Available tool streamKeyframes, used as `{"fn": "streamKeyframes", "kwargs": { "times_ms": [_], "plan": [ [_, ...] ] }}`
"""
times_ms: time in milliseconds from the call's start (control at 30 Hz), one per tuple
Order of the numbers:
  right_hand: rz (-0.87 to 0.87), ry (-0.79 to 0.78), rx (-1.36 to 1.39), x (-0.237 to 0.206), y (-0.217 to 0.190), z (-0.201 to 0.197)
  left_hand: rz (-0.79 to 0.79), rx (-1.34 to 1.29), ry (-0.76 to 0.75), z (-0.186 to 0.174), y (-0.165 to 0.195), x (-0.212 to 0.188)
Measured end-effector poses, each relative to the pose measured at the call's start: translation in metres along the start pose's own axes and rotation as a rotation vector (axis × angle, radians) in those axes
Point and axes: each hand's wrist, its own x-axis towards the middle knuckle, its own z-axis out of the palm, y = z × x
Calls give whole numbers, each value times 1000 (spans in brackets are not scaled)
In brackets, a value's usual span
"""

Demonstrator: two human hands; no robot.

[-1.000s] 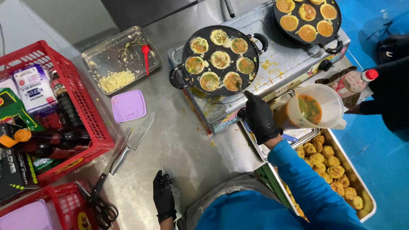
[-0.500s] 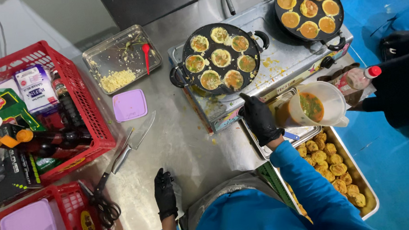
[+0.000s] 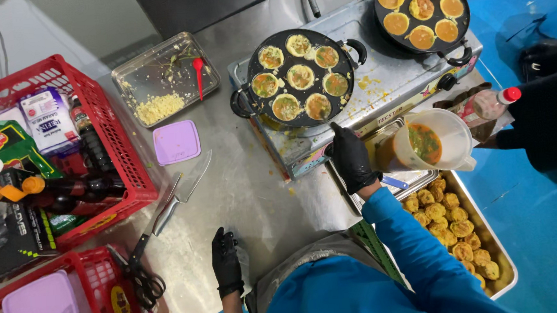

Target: The person pours batter with vegetable pieces from a plastic pitcher into the wells of a multi-hole pan on a portable stove, then uses a small tool to turn and loosen the cooking mini cakes. Finished cakes accumulate in a tray beside the stove while another pan cooks nearby.

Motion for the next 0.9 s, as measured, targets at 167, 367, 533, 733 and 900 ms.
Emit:
{"fn": "streamKeyframes", "kwargs": {
  "times_ms": [167, 367, 533, 733, 900],
  "plan": [
    [-12, -13, 85, -4, -7, 7, -23, 12, -2, -2, -4, 1],
    [-79, 13, 106, -12, -22, 22, 59, -7, -30, -1, -8, 2],
    [-28, 49, 88, -13, -20, 22, 30, -60, -47, -2, -6, 1],
    [39, 38, 127, -8, -12, 24, -37, 3, -15, -1, 0, 0],
    [-26, 75, 111, -11, -14, 32, 24, -41, -49, 0, -2, 5]
  ]
}}
